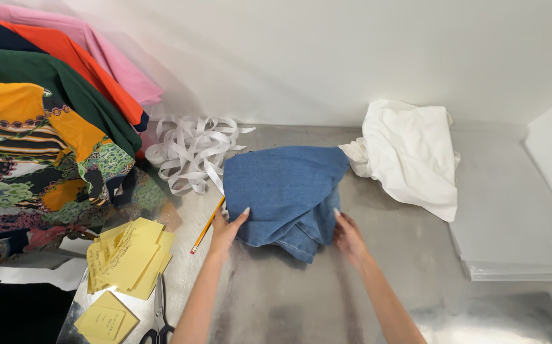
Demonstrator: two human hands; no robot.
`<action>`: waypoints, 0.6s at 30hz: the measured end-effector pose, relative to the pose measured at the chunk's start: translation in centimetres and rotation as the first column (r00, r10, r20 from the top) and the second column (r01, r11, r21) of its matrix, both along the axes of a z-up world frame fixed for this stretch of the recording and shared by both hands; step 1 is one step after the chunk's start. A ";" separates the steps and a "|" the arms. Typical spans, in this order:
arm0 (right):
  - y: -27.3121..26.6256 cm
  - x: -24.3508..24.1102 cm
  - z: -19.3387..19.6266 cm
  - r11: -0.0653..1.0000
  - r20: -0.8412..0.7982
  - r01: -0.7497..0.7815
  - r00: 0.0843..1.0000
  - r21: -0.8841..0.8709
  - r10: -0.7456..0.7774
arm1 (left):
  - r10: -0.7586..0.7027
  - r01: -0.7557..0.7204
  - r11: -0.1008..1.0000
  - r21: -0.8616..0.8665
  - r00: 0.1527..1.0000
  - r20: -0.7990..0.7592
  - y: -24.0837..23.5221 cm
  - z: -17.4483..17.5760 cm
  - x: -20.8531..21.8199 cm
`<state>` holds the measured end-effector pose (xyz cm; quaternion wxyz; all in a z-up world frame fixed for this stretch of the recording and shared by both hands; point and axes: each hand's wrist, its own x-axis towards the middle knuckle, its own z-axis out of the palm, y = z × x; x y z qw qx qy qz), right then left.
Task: The person removes several pairs of jeans and shirts from a clothing rack, folds them by hand on a metal table, and stacks them. The person handles denim jeans, a black t-shirt, a checkered shirt, and a black long-sleeved shirt.
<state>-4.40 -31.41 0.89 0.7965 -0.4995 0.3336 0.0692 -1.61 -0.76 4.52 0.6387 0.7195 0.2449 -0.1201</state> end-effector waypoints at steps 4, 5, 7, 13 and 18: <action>-4.5 -1.3 -0.9 0.991 0.033 0.081 0.996 0.108 -0.085 | 0.071 -0.115 0.975 0.188 0.971 0.227 -4.5 2.0 -1.7; -6.4 -1.3 -2.3 0.980 0.048 0.121 0.990 0.156 -0.130 | 0.072 -0.169 0.962 0.212 0.913 0.401 -6.1 1.4 -2.0; -9.4 -1.5 -3.1 0.966 0.063 0.159 0.983 0.204 -0.175 | 0.065 -0.227 0.948 0.224 0.824 0.562 -9.5 2.3 -3.2; -16.5 -2.5 -1.8 0.931 0.070 0.208 0.969 0.300 -0.239 | 0.119 -0.007 0.977 -0.213 0.849 0.515 -19.9 1.4 -3.1; -21.8 -3.1 -1.7 0.903 0.052 0.233 0.962 0.362 -0.269 | -0.051 0.075 0.855 -0.512 0.997 0.060 -26.1 -1.3 -0.5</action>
